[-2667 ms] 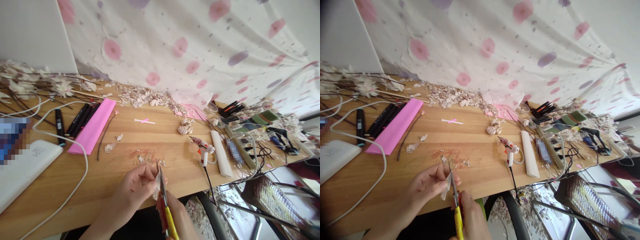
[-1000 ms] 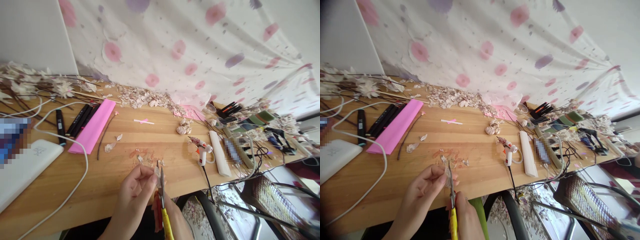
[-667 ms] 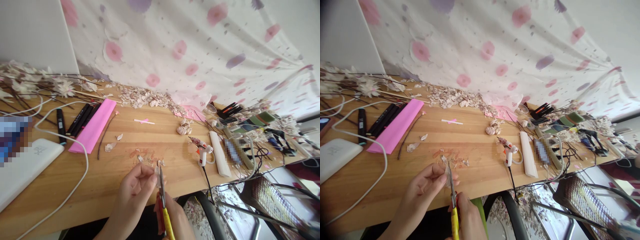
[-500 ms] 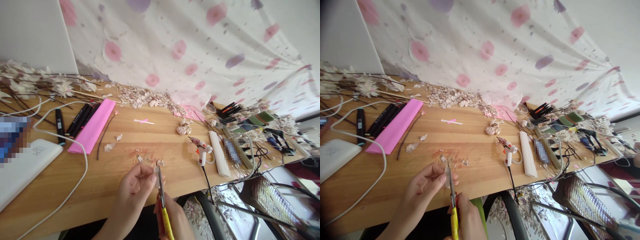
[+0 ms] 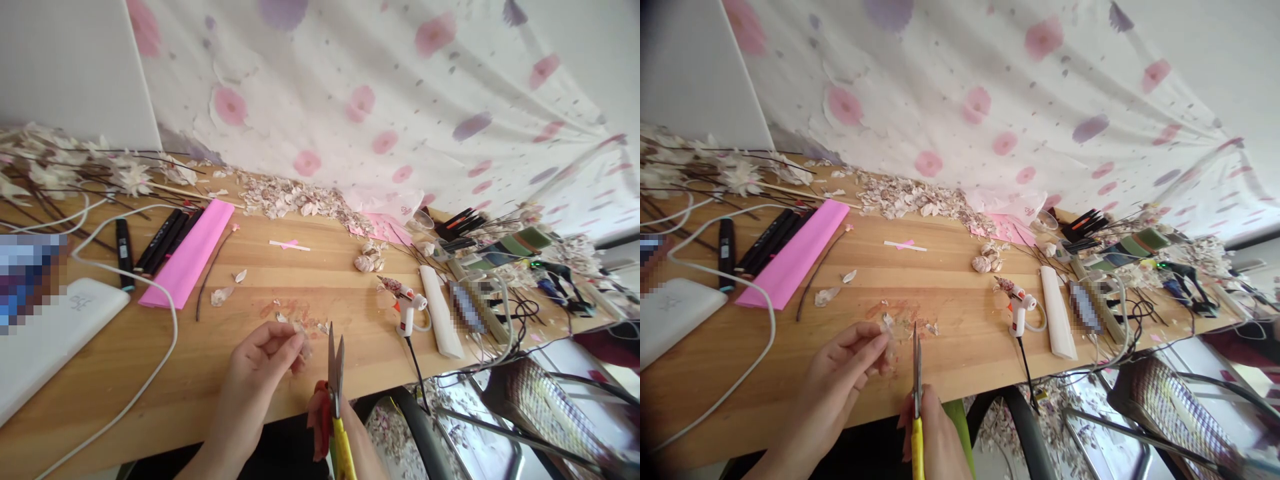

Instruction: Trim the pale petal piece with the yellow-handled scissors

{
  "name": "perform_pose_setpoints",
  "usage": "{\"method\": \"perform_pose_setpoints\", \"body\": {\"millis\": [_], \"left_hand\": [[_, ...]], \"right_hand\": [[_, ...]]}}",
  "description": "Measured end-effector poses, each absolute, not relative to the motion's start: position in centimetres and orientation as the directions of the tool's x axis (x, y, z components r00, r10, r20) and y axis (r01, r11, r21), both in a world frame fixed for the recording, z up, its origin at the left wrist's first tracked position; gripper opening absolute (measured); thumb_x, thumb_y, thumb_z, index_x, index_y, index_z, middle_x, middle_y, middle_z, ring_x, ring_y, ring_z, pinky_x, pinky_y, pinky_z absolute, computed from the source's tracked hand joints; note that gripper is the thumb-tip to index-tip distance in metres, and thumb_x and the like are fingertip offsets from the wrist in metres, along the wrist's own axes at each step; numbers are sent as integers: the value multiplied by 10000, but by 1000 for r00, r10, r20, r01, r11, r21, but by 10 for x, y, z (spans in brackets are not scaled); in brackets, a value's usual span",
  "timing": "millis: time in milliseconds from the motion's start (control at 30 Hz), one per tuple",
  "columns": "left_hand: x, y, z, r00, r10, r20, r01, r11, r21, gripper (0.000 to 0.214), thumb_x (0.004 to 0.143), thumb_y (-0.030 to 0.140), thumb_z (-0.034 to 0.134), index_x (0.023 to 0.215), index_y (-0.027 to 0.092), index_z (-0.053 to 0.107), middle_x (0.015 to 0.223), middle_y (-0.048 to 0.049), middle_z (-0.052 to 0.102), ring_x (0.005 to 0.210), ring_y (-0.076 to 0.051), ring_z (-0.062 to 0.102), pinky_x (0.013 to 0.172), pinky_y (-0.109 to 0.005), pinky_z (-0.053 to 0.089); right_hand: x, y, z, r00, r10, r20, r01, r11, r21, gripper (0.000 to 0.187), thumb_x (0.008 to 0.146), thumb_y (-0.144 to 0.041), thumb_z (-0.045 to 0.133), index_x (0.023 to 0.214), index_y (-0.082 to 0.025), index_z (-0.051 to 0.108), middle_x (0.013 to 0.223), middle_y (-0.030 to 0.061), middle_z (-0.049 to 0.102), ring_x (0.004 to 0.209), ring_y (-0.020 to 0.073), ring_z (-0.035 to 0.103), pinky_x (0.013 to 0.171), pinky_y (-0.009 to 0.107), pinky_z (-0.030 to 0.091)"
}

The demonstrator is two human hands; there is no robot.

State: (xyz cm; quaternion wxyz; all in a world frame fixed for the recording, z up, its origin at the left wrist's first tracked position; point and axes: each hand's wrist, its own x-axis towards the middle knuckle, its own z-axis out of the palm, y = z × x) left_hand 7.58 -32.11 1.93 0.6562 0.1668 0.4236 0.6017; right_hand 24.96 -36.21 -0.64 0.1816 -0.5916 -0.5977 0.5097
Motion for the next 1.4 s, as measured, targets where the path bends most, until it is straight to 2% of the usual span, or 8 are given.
{"method": "perform_pose_setpoints", "body": {"millis": [133, 233, 400, 700, 900, 1033, 1233, 1400], "left_hand": [[77, -323, 20, -131, 895, -426, -683, 230, 693, 327, 630, 415, 952, 747, 198, 736, 676, 19, 754, 635, -98, 699, 640, -151, 561], [77, -325, 23, -124, 890, -439, -696, 238, 678, 329, 621, 393, 961, 748, 198, 728, 707, 17, 774, 679, -105, 726, 696, -161, 585], [77, -328, 29, -114, 912, -395, -661, 227, 715, 320, 648, 417, 940, 729, 183, 737, 694, 13, 758, 707, -99, 716, 706, -141, 563], [80, -330, 26, -113, 919, -378, -653, 218, 725, 268, 694, 372, 907, 735, 182, 723, 714, -6, 771, 736, -137, 736, 735, -204, 580], [79, -328, 32, -127, 907, -400, -645, 231, 728, 226, 692, 313, 906, 715, 180, 725, 689, 16, 760, 709, -99, 719, 725, -154, 561], [76, -325, 26, -75, 928, -364, -629, 240, 739, 221, 703, 309, 905, 724, 184, 725, 701, 22, 760, 713, -99, 719, 723, -158, 570], [72, -323, 21, -44, 932, -360, -614, 258, 745, 192, 717, 289, 886, 716, 179, 729, 704, 8, 767, 719, -114, 736, 720, -165, 583], [72, -321, 31, -49, 923, -382, -600, 278, 750, 198, 694, 278, 882, 697, 179, 711, 683, 9, 747, 701, -130, 731, 716, -205, 606]], "right_hand": [[250, -362, -6, -196, 847, -495, 503, -346, -792, 785, 930, -879, 157, 912, -229, 597, 714, 32, 600, 691, 224, 618, 688, 326, 532], [253, -363, -7, -201, 858, -473, 528, -312, -790, 786, 919, -890, 184, 970, -228, 605, 784, 51, 623, 745, 243, 625, 740, 348, 541], [253, -365, -8, -233, 876, -424, 559, -236, -795, 797, 886, -918, 240, 1066, -228, 596, 814, 57, 635, 739, 252, 628, 718, 345, 557], [257, -362, -5, -334, 881, -334, 565, -96, -819, 727, 942, -861, 210, 1001, -230, 565, 788, 42, 610, 701, 239, 613, 672, 322, 513], [259, -362, 1, -371, 879, -299, 610, -12, -792, 741, 843, -932, 354, 1001, -232, 537, 794, 28, 597, 669, 226, 579, 654, 312, 466], [260, -365, 1, -403, 903, -148, 562, 117, -819, 943, 711, -1043, 313, 1134, -224, 515, 839, 42, 627, 635, 226, 556, 640, 331, 472], [252, -361, 10, -350, 917, -193, 606, 64, -793, 926, 629, -1091, 238, 864, -235, 502, 697, 13, 537, 578, 197, 487, 550, 299, 395], [255, -360, 17, -327, 921, -212, 632, 47, -774, 904, 632, -1088, 263, 836, -237, 487, 697, 16, 542, 591, 190, 465, 550, 293, 369]]}}
